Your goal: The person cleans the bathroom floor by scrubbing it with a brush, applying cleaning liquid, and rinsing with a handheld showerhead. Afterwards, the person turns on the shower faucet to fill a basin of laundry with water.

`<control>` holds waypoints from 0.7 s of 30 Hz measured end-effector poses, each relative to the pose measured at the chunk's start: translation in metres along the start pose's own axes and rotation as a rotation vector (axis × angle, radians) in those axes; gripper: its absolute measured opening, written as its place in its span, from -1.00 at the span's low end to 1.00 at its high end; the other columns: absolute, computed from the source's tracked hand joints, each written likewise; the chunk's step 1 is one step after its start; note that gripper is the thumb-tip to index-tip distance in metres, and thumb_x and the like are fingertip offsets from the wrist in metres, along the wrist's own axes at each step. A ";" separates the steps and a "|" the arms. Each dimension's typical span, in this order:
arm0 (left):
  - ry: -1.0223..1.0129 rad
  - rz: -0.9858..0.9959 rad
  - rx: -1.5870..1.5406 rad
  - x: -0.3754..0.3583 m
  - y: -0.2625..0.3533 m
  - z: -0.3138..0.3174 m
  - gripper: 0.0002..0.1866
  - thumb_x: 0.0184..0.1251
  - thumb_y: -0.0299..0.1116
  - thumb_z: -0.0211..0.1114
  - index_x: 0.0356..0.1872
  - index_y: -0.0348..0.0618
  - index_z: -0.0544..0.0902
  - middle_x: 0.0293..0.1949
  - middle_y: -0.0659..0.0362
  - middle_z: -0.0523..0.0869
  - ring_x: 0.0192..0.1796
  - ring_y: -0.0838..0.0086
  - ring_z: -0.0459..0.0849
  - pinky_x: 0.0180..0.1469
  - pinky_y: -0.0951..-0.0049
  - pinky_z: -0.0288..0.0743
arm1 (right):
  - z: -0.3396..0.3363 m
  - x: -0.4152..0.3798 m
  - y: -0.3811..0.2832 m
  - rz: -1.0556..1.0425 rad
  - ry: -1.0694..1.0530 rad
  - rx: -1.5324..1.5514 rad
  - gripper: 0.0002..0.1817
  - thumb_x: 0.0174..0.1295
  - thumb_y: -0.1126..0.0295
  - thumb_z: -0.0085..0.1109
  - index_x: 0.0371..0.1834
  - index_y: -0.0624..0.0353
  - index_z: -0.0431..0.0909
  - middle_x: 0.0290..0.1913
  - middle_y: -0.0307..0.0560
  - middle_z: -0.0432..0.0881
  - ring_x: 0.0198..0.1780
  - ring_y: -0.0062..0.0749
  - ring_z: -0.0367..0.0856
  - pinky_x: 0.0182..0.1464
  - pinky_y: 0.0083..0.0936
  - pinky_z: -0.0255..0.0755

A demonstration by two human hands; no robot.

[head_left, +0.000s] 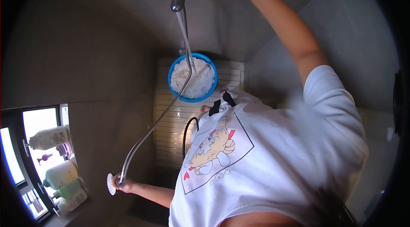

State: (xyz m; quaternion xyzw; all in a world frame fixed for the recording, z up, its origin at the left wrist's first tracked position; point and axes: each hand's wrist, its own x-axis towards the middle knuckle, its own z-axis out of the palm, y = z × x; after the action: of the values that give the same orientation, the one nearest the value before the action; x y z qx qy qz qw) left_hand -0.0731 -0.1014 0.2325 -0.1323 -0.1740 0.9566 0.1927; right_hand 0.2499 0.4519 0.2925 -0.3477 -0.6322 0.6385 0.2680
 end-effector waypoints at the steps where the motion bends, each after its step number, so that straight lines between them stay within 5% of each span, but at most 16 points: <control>1: -0.042 0.032 -0.010 0.004 0.012 0.000 -0.77 -0.13 -0.57 -0.12 -0.86 -0.04 0.22 -0.88 0.31 0.30 -0.80 0.66 0.31 -0.69 0.69 0.21 | -0.012 0.004 0.009 -0.113 0.101 -0.094 -0.55 0.16 0.04 -0.33 -0.57 0.14 0.41 -0.79 -0.31 0.27 -0.76 -0.65 0.22 -0.69 -0.73 0.13; 4: -0.096 0.173 0.044 0.007 0.026 0.005 -0.80 -0.22 -0.58 -0.14 -0.86 -0.04 0.19 -0.89 0.30 0.28 -0.80 0.65 0.31 -0.73 0.69 0.19 | -0.037 0.004 0.017 -0.770 0.550 -0.751 -0.63 0.12 0.17 -0.21 -0.65 0.19 0.42 -0.80 -0.12 0.33 -0.76 -0.41 0.29 -0.64 -0.51 0.21; 10: -0.213 0.217 0.268 0.009 0.021 0.011 -0.83 -0.28 -0.55 -0.15 -0.87 -0.04 0.15 -0.89 0.30 0.26 -0.81 0.64 0.30 -0.69 0.73 0.21 | -0.096 0.019 0.040 -1.004 0.442 -1.358 -0.72 -0.03 0.33 -0.06 -0.82 0.19 0.29 -0.78 0.00 0.30 -0.73 -0.18 0.29 -0.64 -0.36 0.20; 21: -0.160 0.103 0.223 0.028 0.009 -0.010 -0.79 -0.19 -0.51 -0.16 -0.87 0.00 0.15 -0.89 0.33 0.27 -0.81 0.67 0.30 -0.65 0.72 0.23 | -0.095 0.016 0.035 -1.181 0.458 -1.431 -0.75 -0.15 0.40 0.03 -0.87 0.13 0.24 -0.82 -0.12 0.27 -0.78 -0.30 0.25 -0.73 -0.45 0.15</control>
State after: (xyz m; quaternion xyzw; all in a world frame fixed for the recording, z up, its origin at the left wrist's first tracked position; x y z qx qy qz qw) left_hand -0.0975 -0.0949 0.2149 -0.0422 -0.0746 0.9861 0.1423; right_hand 0.3184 0.5214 0.2599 -0.1707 -0.8783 -0.2212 0.3881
